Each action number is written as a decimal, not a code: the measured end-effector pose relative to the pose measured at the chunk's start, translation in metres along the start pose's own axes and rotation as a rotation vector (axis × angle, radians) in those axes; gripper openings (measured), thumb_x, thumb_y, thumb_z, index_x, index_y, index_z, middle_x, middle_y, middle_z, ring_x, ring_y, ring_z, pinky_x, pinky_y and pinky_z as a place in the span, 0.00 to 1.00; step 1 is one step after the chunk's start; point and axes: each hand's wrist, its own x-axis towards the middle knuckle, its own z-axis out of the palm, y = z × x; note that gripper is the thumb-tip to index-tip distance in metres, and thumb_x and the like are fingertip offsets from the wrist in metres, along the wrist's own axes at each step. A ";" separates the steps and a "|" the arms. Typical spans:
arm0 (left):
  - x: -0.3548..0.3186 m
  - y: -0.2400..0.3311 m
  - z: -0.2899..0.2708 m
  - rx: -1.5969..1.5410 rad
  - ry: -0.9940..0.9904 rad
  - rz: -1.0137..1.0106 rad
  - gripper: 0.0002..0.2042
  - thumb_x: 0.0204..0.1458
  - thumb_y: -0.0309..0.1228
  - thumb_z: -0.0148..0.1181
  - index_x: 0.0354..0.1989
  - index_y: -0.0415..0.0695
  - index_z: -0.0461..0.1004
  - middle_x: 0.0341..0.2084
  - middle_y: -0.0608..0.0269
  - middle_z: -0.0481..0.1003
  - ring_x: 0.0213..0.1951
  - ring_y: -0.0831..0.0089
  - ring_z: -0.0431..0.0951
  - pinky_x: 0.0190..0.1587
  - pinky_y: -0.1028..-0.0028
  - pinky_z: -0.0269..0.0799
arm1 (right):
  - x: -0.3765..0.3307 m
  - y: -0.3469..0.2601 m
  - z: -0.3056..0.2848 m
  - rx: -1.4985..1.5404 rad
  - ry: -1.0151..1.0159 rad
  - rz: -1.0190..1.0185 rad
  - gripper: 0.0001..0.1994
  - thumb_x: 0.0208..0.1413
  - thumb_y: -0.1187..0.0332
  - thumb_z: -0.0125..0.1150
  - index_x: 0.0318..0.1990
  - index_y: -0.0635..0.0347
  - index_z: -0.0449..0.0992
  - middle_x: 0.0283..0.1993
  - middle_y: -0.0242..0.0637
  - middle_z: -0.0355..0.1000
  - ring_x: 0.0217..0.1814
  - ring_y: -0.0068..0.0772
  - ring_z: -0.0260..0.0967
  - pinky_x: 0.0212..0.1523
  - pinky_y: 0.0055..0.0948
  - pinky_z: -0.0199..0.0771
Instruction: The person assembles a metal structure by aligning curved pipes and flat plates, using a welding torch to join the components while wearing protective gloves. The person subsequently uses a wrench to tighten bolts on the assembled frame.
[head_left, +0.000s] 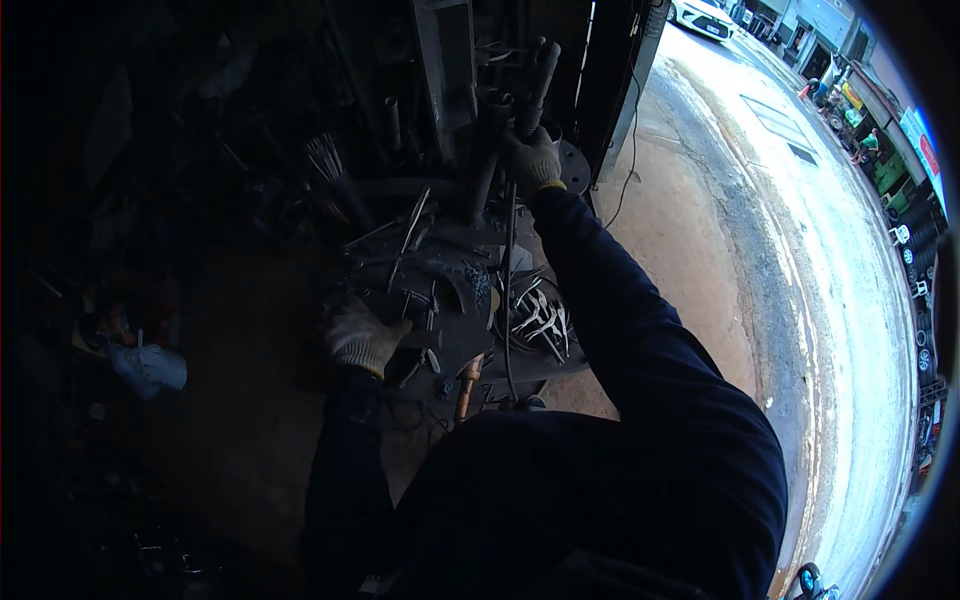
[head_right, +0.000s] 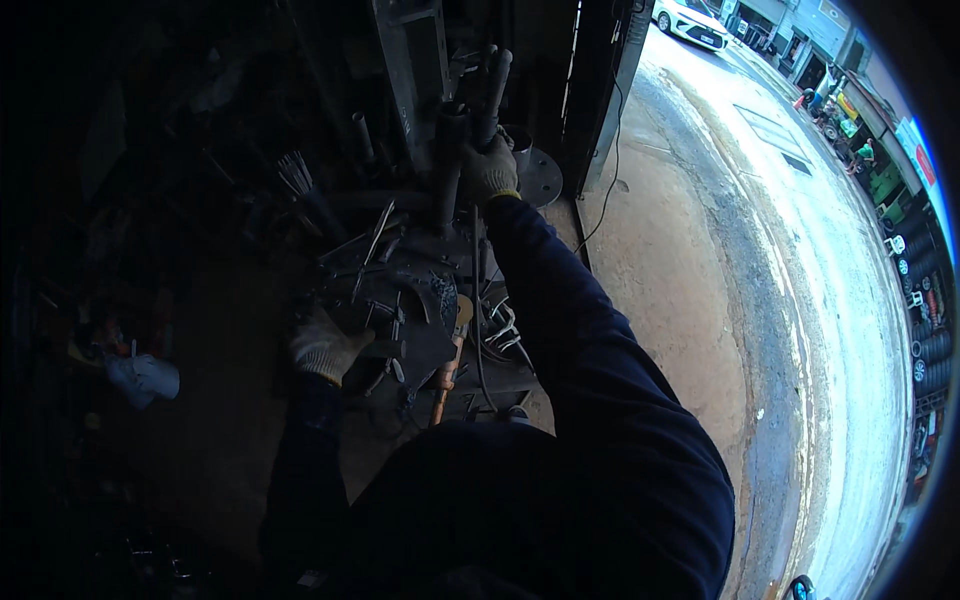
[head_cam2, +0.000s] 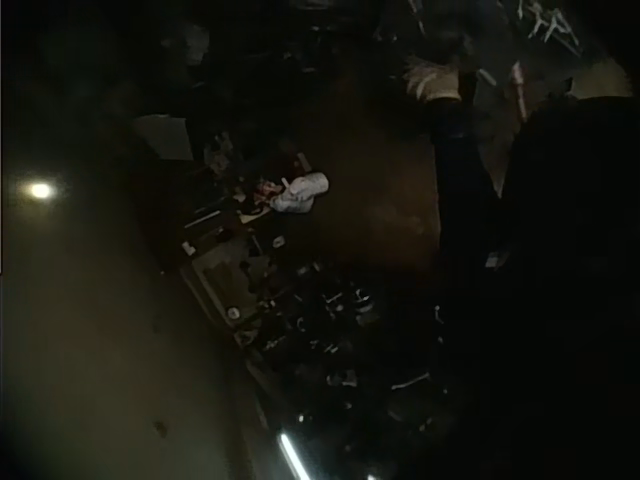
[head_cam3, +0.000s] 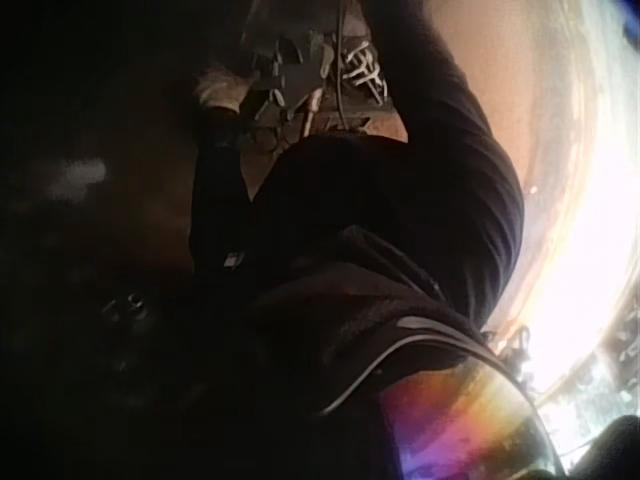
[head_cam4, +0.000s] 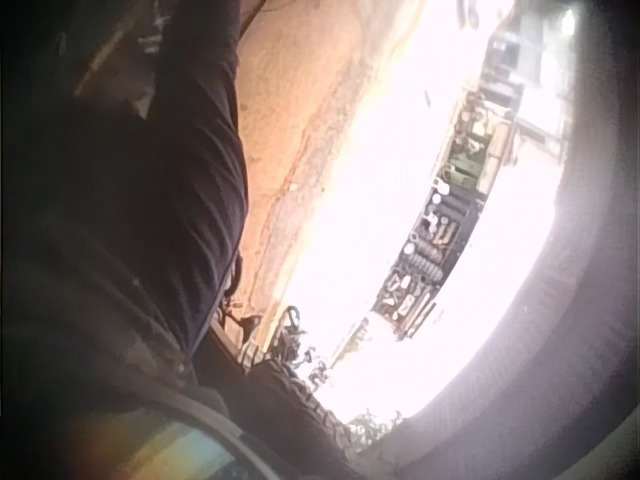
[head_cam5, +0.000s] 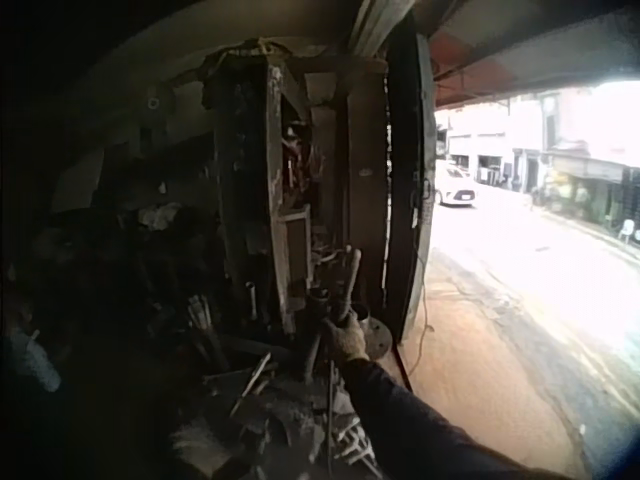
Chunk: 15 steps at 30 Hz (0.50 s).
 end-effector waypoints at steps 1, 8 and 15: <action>-0.001 0.001 0.000 0.003 0.018 0.005 0.65 0.39 0.70 0.69 0.76 0.36 0.45 0.69 0.38 0.63 0.67 0.48 0.70 0.64 0.53 0.71 | 0.006 -0.003 -0.005 0.110 -0.009 -0.024 0.25 0.60 0.54 0.68 0.57 0.61 0.74 0.47 0.39 0.80 0.45 0.31 0.79 0.46 0.31 0.79; -0.001 0.002 0.005 -0.019 0.003 -0.021 0.66 0.40 0.72 0.67 0.76 0.35 0.43 0.64 0.39 0.68 0.62 0.49 0.75 0.60 0.52 0.74 | 0.002 -0.049 -0.070 0.643 -0.403 -0.241 0.23 0.66 0.57 0.60 0.63 0.59 0.70 0.52 0.40 0.78 0.52 0.35 0.78 0.51 0.36 0.79; -0.001 -0.005 0.019 0.026 0.071 0.015 0.66 0.41 0.76 0.62 0.76 0.35 0.43 0.63 0.38 0.69 0.59 0.49 0.77 0.57 0.52 0.77 | -0.081 -0.047 -0.100 1.336 -0.727 -0.020 0.24 0.69 0.53 0.54 0.64 0.61 0.68 0.48 0.42 0.77 0.41 0.40 0.80 0.41 0.38 0.84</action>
